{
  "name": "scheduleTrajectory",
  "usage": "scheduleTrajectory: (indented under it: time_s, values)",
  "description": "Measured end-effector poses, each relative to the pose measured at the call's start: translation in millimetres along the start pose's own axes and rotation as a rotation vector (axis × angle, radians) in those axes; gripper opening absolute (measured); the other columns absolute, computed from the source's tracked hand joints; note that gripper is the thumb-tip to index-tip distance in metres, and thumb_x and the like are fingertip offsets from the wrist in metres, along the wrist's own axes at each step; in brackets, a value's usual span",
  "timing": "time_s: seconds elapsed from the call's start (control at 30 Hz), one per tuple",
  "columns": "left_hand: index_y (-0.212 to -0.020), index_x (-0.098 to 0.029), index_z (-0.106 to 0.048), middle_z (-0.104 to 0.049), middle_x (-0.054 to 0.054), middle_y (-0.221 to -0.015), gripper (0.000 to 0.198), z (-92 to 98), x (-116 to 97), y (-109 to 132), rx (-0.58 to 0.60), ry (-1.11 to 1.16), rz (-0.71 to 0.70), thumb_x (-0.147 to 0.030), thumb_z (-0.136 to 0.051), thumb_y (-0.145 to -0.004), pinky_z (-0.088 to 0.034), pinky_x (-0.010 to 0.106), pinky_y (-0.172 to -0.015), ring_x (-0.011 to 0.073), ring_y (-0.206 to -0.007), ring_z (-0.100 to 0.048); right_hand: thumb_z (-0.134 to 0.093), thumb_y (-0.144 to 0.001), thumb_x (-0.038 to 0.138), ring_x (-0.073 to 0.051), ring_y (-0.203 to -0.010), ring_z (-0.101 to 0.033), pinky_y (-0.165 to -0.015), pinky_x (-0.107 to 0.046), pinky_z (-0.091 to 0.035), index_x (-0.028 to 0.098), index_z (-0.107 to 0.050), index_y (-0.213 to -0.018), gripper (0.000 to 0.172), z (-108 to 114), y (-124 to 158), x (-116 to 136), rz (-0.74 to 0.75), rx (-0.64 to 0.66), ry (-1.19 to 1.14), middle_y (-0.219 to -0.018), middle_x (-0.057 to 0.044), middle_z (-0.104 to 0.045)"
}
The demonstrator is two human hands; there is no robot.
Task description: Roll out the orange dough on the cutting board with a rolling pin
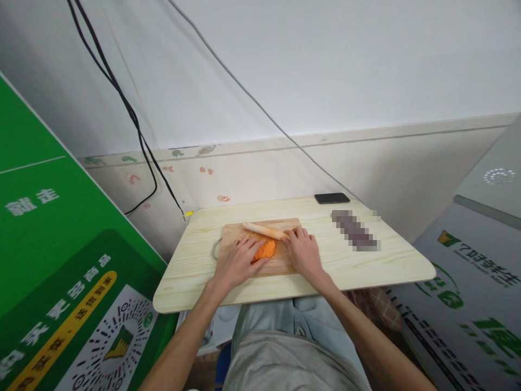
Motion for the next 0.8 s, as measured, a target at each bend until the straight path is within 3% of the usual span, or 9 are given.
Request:
scheduleTrajectory:
  time_s: [0.3, 0.47, 0.53, 0.63, 0.8]
  values:
    - [-0.135, -0.024, -0.071, -0.070, 0.008, -0.146, 0.035, 5.5, -19.1, -10.7, -0.040, 0.144, -0.194, -0.037, -0.066, -0.103, -0.046, 0.049, -0.121, 0.0282, -0.137, -0.061, -0.042, -0.116, 0.035, -0.029, -0.122, -0.061, -0.093, -0.038, -0.045, 0.019, -0.070, -0.131, 0.036, 1.7, -7.6, -6.8, 0.011, 0.063, -0.057, -0.128, -0.016, -0.069]
    - [-0.111, -0.021, -0.073, -0.076, 0.009, -0.113, 0.023, 45.4, 7.4, -5.8, -0.361, 0.083, 0.027, -0.037, -0.057, -0.107, -0.050, 0.050, -0.106, 0.0287, -0.113, -0.065, -0.045, -0.114, 0.031, -0.025, -0.115, -0.065, -0.094, -0.035, -0.047, 0.021, -0.069, -0.133, 0.032, 14.6, -17.9, -13.5, 0.133, 0.031, -0.180, -0.127, -0.013, -0.069]
    - [-0.115, -0.020, -0.072, -0.074, 0.010, -0.114, 0.026, 56.3, 21.6, -8.5, -0.426, 0.034, 0.124, -0.038, -0.053, -0.109, -0.050, 0.049, -0.105, 0.0292, -0.114, -0.063, -0.048, -0.114, 0.031, -0.025, -0.113, -0.065, -0.096, -0.036, -0.047, 0.021, -0.070, -0.134, 0.031, 22.7, -19.0, -8.5, 0.255, 0.012, -0.194, -0.124, -0.013, -0.069]
    - [-0.128, -0.021, -0.068, -0.071, 0.011, -0.124, 0.033, 51.7, 34.8, -21.2, -0.353, -0.028, 0.194, -0.039, -0.046, -0.112, -0.049, 0.048, -0.107, 0.0292, -0.120, -0.061, -0.053, -0.112, 0.032, -0.026, -0.113, -0.064, -0.096, -0.038, -0.048, 0.020, -0.072, -0.132, 0.030, 30.2, -15.7, 1.0, 0.412, 0.033, -0.192, -0.120, -0.013, -0.069]
    - [-0.143, -0.019, -0.060, -0.067, 0.015, -0.135, 0.045, 9.6, 42.1, -39.3, 0.015, -0.151, 0.185, -0.033, -0.029, -0.114, -0.048, 0.048, -0.110, 0.0301, -0.129, -0.058, -0.057, -0.107, 0.031, -0.023, -0.101, -0.066, -0.092, -0.036, -0.051, 0.020, -0.075, -0.129, 0.030, 35.7, -14.3, 7.0, 0.529, 0.132, -0.284, -0.116, -0.011, -0.068]
Point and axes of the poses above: each hand's wrist, its own y-axis away from the middle knuckle, its own z-axis out of the back of the hand, x = y × z, the point moved 7 cm from there along -y, towards the middle knuckle
